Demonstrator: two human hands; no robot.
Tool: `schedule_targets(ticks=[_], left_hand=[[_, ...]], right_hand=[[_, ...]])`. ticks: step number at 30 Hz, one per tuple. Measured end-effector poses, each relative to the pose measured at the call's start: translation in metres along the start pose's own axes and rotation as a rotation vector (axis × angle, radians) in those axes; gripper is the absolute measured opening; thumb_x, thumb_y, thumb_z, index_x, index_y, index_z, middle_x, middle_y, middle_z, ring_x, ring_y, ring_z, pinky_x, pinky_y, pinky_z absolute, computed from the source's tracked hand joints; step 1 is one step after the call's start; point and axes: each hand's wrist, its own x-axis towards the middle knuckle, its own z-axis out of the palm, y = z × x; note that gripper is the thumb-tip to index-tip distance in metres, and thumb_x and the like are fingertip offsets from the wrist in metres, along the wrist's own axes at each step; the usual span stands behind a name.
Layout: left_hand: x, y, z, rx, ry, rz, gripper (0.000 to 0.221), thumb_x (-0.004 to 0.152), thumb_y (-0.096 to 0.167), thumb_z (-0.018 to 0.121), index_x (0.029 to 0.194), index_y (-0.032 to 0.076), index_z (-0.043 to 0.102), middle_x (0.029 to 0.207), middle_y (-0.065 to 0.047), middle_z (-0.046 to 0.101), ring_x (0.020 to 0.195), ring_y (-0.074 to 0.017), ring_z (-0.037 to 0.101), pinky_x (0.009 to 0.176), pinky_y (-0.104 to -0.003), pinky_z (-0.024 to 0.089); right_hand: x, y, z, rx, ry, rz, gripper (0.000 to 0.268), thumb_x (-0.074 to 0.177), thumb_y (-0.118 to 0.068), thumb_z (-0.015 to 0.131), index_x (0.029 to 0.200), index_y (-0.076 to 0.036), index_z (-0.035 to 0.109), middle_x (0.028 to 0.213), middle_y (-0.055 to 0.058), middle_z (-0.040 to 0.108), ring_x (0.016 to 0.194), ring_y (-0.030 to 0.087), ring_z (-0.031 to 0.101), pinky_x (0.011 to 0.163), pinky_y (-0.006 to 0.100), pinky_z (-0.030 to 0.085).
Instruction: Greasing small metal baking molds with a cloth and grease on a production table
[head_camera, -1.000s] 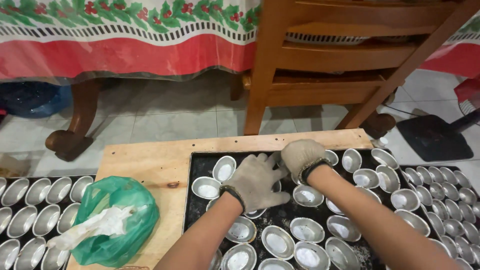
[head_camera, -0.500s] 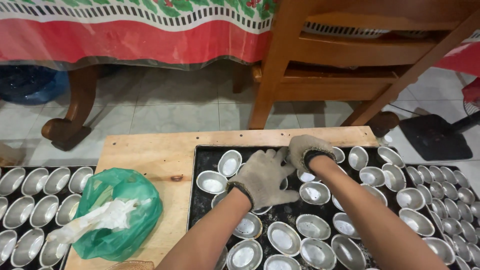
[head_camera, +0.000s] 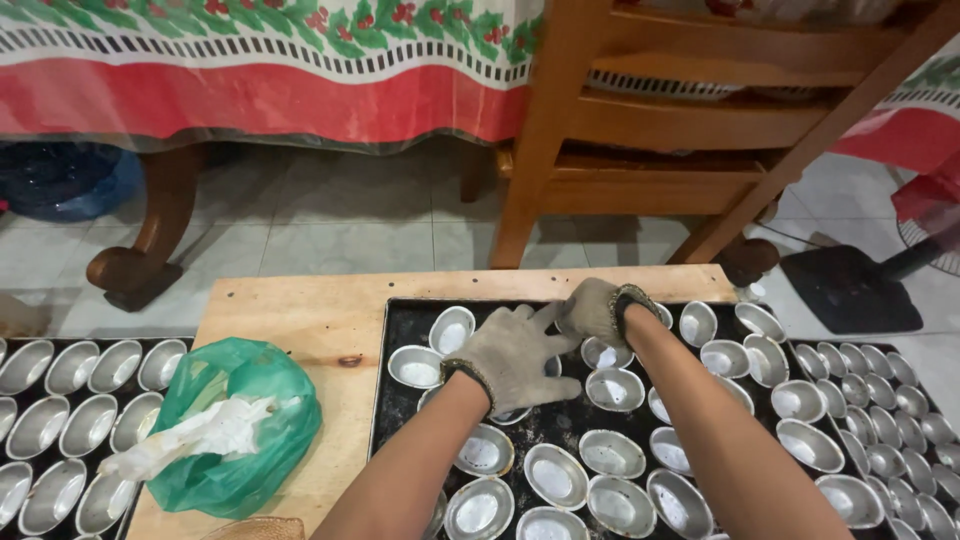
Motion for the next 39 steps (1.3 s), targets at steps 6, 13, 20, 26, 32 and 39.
schedule_targets(ticks=[6, 13, 20, 26, 32, 39], left_hand=[[-0.001, 0.002, -0.004, -0.051, -0.016, -0.004, 0.075, 0.084, 0.078, 0.032, 0.138, 0.035, 0.060, 0.157, -0.007, 0.045, 0.124, -0.0328, 0.059, 0.092, -0.039, 0.050], [-0.002, 0.002, -0.003, -0.033, -0.012, -0.004, 0.076, 0.084, 0.079, 0.030, 0.141, 0.038, 0.056, 0.158, -0.007, 0.042, 0.127, -0.0340, 0.057, 0.093, -0.040, 0.050], [0.002, -0.002, 0.004, -0.054, 0.035, 0.007, 0.080, 0.082, 0.082, 0.025, 0.144, 0.040, 0.054, 0.160, -0.010, 0.042, 0.130, -0.0367, 0.055, 0.094, -0.042, 0.051], [0.008, -0.008, 0.019, -0.087, 0.094, 0.018, 0.075, 0.083, 0.083, 0.030, 0.142, 0.045, 0.055, 0.157, -0.009, 0.045, 0.126, -0.0360, 0.058, 0.089, -0.039, 0.052], [-0.006, -0.008, 0.007, -0.137, 0.120, 0.053, 0.069, 0.088, 0.073, 0.034, 0.148, 0.042, 0.049, 0.158, -0.015, 0.045, 0.125, -0.0411, 0.059, 0.091, -0.043, 0.051], [-0.016, -0.027, 0.012, -0.207, 0.235, 0.004, 0.060, 0.081, 0.067, 0.047, 0.135, 0.046, 0.061, 0.153, -0.009, 0.054, 0.126, -0.0400, 0.060, 0.098, -0.045, 0.051]], right_hand=[[0.004, 0.017, 0.004, 0.176, 0.008, -0.097, 0.026, 0.076, -0.011, 0.064, 0.097, -0.010, 0.080, 0.097, 0.008, 0.077, 0.101, 0.022, 0.072, 0.093, 0.039, 0.057], [0.039, 0.053, 0.015, -0.063, 0.068, -0.541, 0.022, 0.070, -0.007, 0.071, 0.090, -0.009, 0.082, 0.093, 0.008, 0.080, 0.095, 0.023, 0.076, 0.087, 0.036, 0.062], [0.071, 0.072, 0.045, 1.040, -0.007, 0.167, 0.034, 0.073, -0.001, 0.088, 0.106, -0.002, 0.080, 0.093, 0.022, 0.077, 0.080, 0.032, 0.075, 0.069, 0.038, 0.062], [0.059, 0.069, 0.040, 1.126, 0.019, 0.208, 0.033, 0.074, 0.004, 0.085, 0.106, 0.003, 0.078, 0.085, 0.022, 0.074, 0.071, 0.030, 0.071, 0.059, 0.036, 0.060], [0.066, 0.086, 0.042, 1.092, 0.035, 0.134, 0.031, 0.075, 0.002, 0.083, 0.104, 0.010, 0.077, 0.083, 0.026, 0.074, 0.073, 0.031, 0.073, 0.059, 0.038, 0.059], [0.009, 0.061, 0.006, 1.222, 0.030, 0.000, 0.027, 0.073, 0.012, 0.072, 0.100, 0.015, 0.072, 0.060, 0.021, 0.061, 0.035, 0.011, 0.046, 0.031, 0.019, 0.032]])
